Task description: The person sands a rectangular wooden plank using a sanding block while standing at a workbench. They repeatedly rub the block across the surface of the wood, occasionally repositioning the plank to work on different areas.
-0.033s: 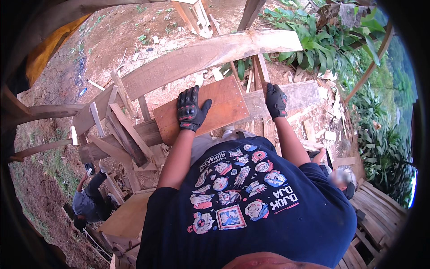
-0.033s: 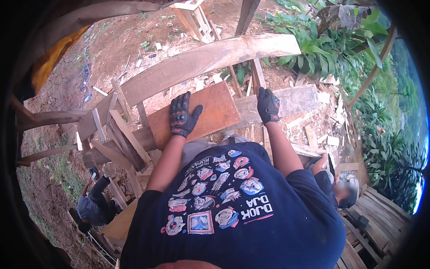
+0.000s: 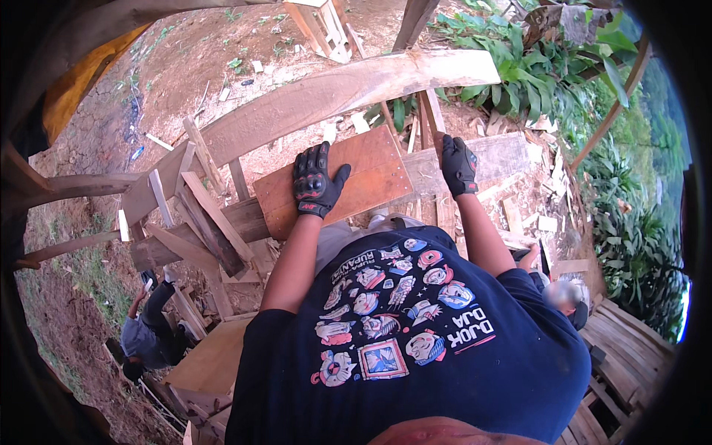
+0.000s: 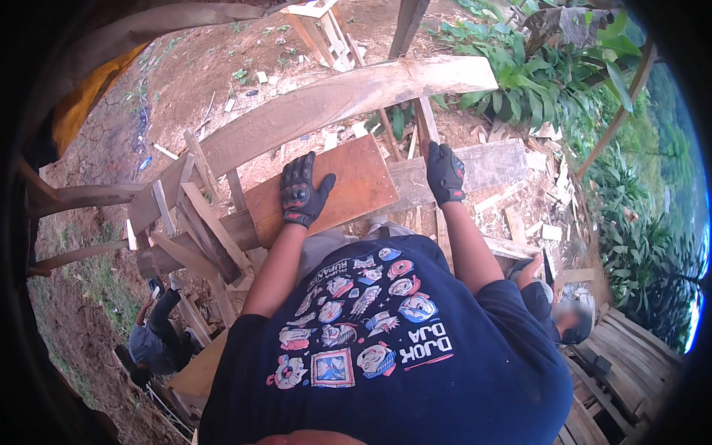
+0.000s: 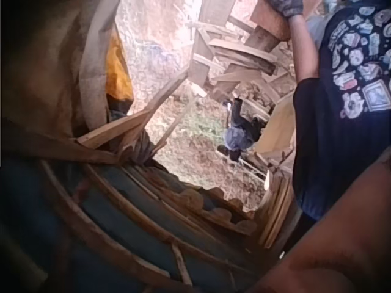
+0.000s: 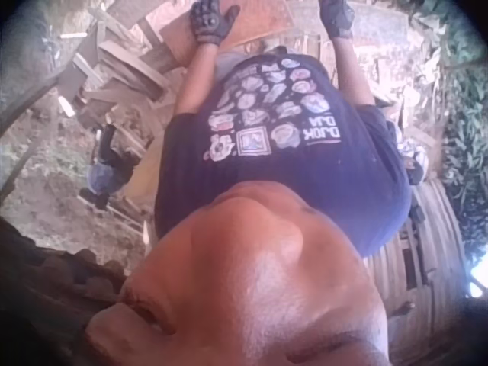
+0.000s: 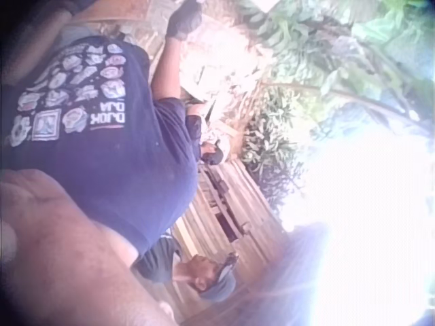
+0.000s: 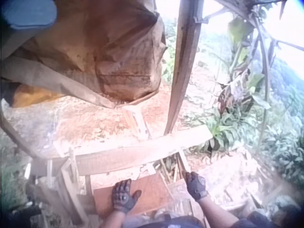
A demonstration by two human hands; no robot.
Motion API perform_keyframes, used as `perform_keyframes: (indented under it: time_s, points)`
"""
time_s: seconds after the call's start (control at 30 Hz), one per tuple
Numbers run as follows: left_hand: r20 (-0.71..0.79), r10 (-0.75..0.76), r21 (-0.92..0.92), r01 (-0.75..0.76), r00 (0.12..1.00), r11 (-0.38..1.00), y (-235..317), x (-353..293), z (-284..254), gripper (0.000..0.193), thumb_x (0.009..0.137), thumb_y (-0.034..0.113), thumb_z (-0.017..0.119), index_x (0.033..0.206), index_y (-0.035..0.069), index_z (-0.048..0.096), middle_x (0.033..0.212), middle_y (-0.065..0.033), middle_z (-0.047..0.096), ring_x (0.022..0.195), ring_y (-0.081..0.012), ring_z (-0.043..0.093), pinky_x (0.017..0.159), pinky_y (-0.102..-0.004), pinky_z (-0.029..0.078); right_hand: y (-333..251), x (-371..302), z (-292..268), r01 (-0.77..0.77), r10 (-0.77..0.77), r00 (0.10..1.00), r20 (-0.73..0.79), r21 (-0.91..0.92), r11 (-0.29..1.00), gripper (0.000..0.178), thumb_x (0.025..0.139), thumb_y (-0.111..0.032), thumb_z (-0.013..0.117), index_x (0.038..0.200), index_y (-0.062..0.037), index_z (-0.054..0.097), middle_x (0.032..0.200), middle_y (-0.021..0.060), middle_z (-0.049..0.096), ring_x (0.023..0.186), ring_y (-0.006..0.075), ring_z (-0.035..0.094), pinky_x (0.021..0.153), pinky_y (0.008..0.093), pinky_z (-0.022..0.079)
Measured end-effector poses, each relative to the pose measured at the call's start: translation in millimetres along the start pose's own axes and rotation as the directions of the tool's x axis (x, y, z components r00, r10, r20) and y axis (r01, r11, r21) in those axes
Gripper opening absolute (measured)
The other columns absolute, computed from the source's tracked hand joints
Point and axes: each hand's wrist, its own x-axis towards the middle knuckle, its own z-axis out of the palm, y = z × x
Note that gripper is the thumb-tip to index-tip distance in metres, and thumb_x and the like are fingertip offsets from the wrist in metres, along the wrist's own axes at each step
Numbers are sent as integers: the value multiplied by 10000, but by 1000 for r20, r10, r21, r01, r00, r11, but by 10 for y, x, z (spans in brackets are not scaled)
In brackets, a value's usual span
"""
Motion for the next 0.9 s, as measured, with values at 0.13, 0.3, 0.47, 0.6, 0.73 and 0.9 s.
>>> perform_keyframes:
  time_s: [0.13, 0.3, 0.47, 0.6, 0.73, 0.9]
  points:
    - [-40, 23, 19, -22, 999, 1000, -46, 10, 61, 773, 993, 588, 677, 1520, 32, 576, 1472, -208, 637, 1407, -395, 550, 1267, -559, 351, -514, -204, -189, 400, -374, 913, 164, -169, 901, 350, 1148, -348, 508, 1326, -193, 767, 936, 186, 734, 888, 417, 724, 768, 540, 560]
    - [3, 8, -14, -8, 1000, 1000, -21, 43, 25, 779, 993, 590, 677, 1532, 38, 571, 1474, -223, 633, 1403, -400, 554, 1267, -557, 352, -105, -657, 436, 649, -603, 717, 349, -21, 760, 259, 1056, -327, 638, 1059, -93, 750, 1010, 214, 751, 933, 418, 739, 819, 546, 590]
    - [-33, 17, 14, -17, 999, 1000, -38, -2, 90, 784, 993, 596, 676, 1538, 42, 570, 1483, -226, 630, 1410, -397, 554, 1268, -554, 353, 328, -274, 301, 37, -22, 982, 188, -74, 997, 515, 1114, -516, 490, 1030, -77, 746, 1070, 261, 753, 996, 493, 720, 881, 588, 553]
    - [-19, 7, 10, -7, 1000, 1000, -56, -9, 75, 779, 995, 594, 673, 1537, 44, 571, 1477, -224, 633, 1416, -395, 552, 1265, -554, 357, 317, -150, 71, -8, 20, 964, 264, -45, 999, 592, 1098, -592, 486, 1074, -70, 765, 1058, 269, 761, 1039, 496, 715, 892, 578, 544]
    - [-25, -2, 12, 3, 1000, 1000, -38, 8, 63, 779, 997, 595, 669, 1540, 45, 567, 1477, -223, 631, 1414, -394, 553, 1263, -556, 357, -421, -176, -69, 172, -160, 841, 517, 25, 985, 525, 1098, -557, 530, 1192, -78, 723, 1098, 267, 746, 1070, 487, 706, 916, 566, 542]
    - [-11, 12, 0, -12, 1000, 1000, -22, 32, 27, 775, 996, 592, 670, 1538, 47, 566, 1475, -225, 631, 1404, -398, 557, 1261, -561, 357, -294, -365, 307, 344, -350, 800, 487, 105, 933, 360, 1119, -357, 520, 1138, -33, 676, 1099, 258, 726, 1054, 468, 702, 913, 552, 545]
